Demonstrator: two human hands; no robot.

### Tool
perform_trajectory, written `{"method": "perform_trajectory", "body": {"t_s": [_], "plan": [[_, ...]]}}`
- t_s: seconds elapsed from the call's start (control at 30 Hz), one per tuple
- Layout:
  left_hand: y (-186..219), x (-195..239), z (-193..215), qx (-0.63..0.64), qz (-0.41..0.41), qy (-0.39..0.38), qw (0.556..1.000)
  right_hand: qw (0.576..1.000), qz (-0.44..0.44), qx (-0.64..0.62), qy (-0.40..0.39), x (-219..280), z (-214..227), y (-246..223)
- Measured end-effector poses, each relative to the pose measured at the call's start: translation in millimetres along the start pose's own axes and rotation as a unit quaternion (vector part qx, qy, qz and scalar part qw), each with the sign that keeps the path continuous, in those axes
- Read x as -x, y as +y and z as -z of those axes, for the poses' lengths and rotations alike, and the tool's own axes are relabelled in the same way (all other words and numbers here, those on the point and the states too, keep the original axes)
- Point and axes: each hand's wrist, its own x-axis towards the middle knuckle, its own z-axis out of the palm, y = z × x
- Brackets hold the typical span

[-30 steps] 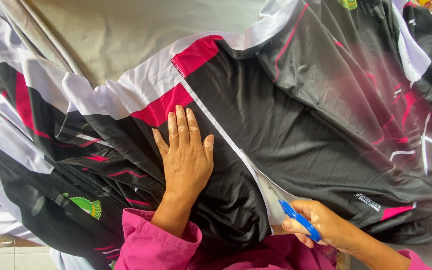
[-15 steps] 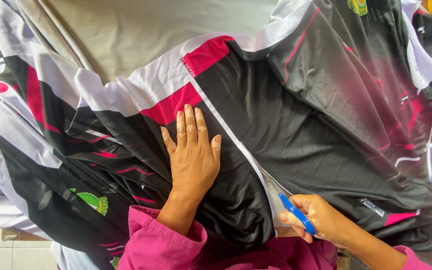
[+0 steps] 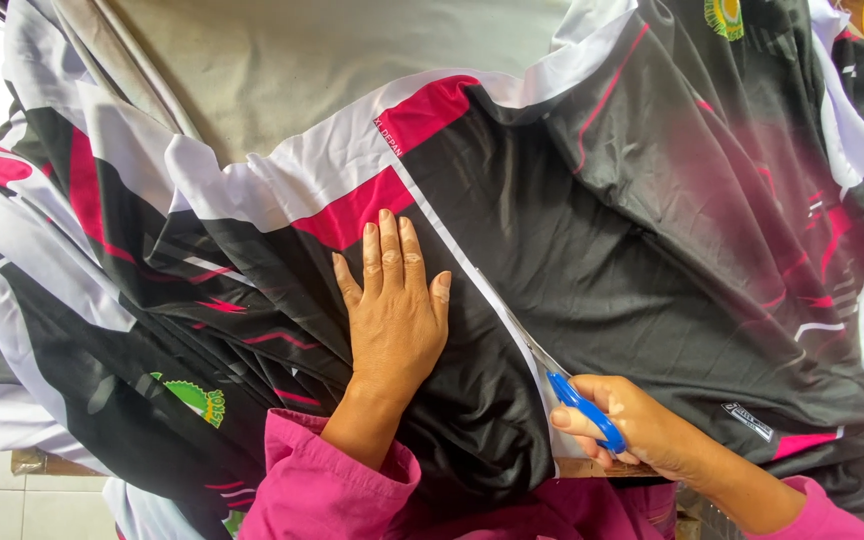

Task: Cutting out patterns and strips from printed fabric using scissors on a low work table.

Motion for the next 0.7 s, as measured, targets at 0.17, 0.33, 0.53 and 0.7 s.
{"method": "perform_trajectory", "body": {"t_s": [0.17, 0.33, 0.53, 0.7], "plan": [[0, 0, -1, 0.004, 0.004, -0.002, 1.0, 1.0, 0.003, 0.0, 0.012, 1, -2, -2], [-1, 0, -2, 0.001, 0.005, -0.009, 1.0, 0.999, -0.015, -0.022, 0.038, -5, -2, 7], [-1, 0, -4, 0.01, 0.014, -0.006, 1.0, 0.996, -0.054, -0.051, 0.056, -6, -2, 4], [-1, 0, -4, 0.011, 0.012, 0.006, 1.0, 0.999, 0.003, -0.036, -0.001, 2, -10, -22]]}}
